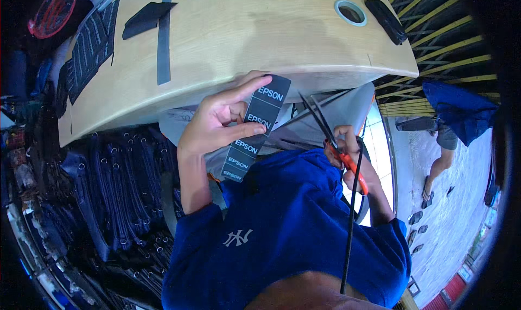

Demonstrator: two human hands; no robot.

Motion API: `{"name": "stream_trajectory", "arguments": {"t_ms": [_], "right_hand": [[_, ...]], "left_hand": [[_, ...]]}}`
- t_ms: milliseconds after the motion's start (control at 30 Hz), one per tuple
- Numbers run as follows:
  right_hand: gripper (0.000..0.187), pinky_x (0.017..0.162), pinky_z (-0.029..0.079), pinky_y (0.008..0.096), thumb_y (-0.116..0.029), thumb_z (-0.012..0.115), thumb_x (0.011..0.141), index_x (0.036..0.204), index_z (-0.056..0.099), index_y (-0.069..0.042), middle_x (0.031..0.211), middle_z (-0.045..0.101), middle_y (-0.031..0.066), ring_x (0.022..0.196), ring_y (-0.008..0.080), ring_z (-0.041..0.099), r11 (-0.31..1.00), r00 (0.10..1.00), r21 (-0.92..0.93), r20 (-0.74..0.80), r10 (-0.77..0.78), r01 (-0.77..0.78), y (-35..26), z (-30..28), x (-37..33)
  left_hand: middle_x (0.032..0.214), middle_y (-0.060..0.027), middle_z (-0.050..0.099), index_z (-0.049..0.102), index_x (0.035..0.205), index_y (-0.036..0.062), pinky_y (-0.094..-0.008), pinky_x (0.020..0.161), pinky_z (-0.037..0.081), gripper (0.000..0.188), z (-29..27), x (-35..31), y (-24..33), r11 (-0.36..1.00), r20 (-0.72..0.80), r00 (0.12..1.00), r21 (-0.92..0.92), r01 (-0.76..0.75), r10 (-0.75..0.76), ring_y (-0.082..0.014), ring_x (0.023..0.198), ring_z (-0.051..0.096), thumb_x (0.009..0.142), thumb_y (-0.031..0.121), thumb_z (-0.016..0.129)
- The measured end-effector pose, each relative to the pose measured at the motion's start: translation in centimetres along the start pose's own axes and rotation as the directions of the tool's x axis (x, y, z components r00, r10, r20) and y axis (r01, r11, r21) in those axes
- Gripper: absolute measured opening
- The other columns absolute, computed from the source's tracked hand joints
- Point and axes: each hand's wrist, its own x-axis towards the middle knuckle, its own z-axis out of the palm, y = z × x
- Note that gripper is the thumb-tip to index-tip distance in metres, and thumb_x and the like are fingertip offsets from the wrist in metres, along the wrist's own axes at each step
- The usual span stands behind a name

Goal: Cutting individual brand tags from a printed sheet using scissors.

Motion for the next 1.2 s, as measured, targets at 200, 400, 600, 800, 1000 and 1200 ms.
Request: {"name": "stream_trajectory", "arguments": {"t_ms": [200, 400, 600, 800, 1000, 1200], "right_hand": [[0.088, 0.058, 0.034, 0.0271, -0.071, 0.061, 0.068, 0.112, 0.028, -0.003, 0.070, 0.045, 0.0051, 0.060, 0.0135, 0.041, 0.996, 0.983, -0.028, 0.167, 0.083, -0.080, -3.1, -0.6, 0.2], [0.078, 0.057, 0.036, 0.0296, -0.064, 0.060, 0.074, 0.110, 0.030, -0.001, 0.067, 0.045, 0.0064, 0.059, 0.0162, 0.042, 0.988, 0.964, -0.128, 0.239, 0.117, -0.088, -4.4, -0.6, 0.5], [0.070, 0.057, 0.039, 0.0306, -0.058, 0.058, 0.080, 0.110, 0.032, 0.000, 0.064, 0.051, 0.0082, 0.057, 0.0174, 0.049, 0.978, 0.962, -0.183, 0.231, 0.143, -0.102, -4.4, -0.5, 0.4], [0.064, 0.056, 0.038, 0.0305, -0.055, 0.055, 0.084, 0.109, 0.033, 0.000, 0.061, 0.050, 0.0074, 0.055, 0.0165, 0.049, 0.966, 0.963, -0.218, 0.201, 0.182, -0.137, -4.5, -0.3, 0.4], [0.063, 0.054, 0.036, 0.0301, -0.055, 0.054, 0.085, 0.108, 0.033, 0.000, 0.059, 0.047, 0.0068, 0.054, 0.0154, 0.044, 0.974, 0.965, -0.195, 0.208, 0.158, -0.117, -4.6, -0.3, 0.6], [0.062, 0.053, 0.036, 0.0303, -0.056, 0.052, 0.086, 0.106, 0.035, 0.000, 0.055, 0.045, 0.0069, 0.051, 0.0166, 0.044, 0.972, 0.963, -0.199, 0.211, 0.166, -0.124, -4.7, -0.2, 0.6]], "left_hand": [[0.141, -0.0115, 0.038, 0.047, 0.131, 0.0014, -0.0165, 0.057, 0.042, 0.067, 0.3, 0.5, 0.6, 0.999, 0.136, 0.990, 0.044, 0.018, -0.024, 0.0003, 0.072, 0.046, 0.070, -0.012, 0.071], [0.140, -0.0167, 0.036, 0.045, 0.130, -0.0069, -0.0185, 0.066, 0.046, 0.069, 0.9, 0.9, 0.9, 0.993, 0.261, 0.959, 0.061, 0.096, -0.109, -0.0080, 0.093, 0.054, 0.066, -0.016, 0.069], [0.142, -0.0166, 0.035, 0.046, 0.130, -0.0052, -0.0180, 0.061, 0.045, 0.068, 1.2, 0.9, 0.4, 0.997, 0.287, 0.955, 0.054, 0.057, -0.070, -0.0072, 0.097, 0.052, 0.067, -0.015, 0.070], [0.143, -0.0159, 0.034, 0.046, 0.129, -0.0044, -0.0192, 0.067, 0.049, 0.067, 1.2, 0.9, 0.7, 0.991, 0.295, 0.950, 0.110, 0.077, -0.106, -0.0097, 0.101, 0.054, 0.068, -0.015, 0.069], [0.142, -0.0159, 0.035, 0.047, 0.129, -0.0042, -0.0175, 0.064, 0.046, 0.067, 1.2, 1.0, 0.4, 0.994, 0.262, 0.960, 0.069, 0.088, -0.104, -0.0075, 0.100, 0.053, 0.068, -0.014, 0.070], [0.142, -0.0156, 0.035, 0.048, 0.129, -0.0046, -0.0180, 0.063, 0.046, 0.067, 1.2, 0.9, 0.6, 0.990, 0.255, 0.958, 0.088, 0.109, -0.128, -0.0075, 0.098, 0.053, 0.067, -0.015, 0.070]]}}
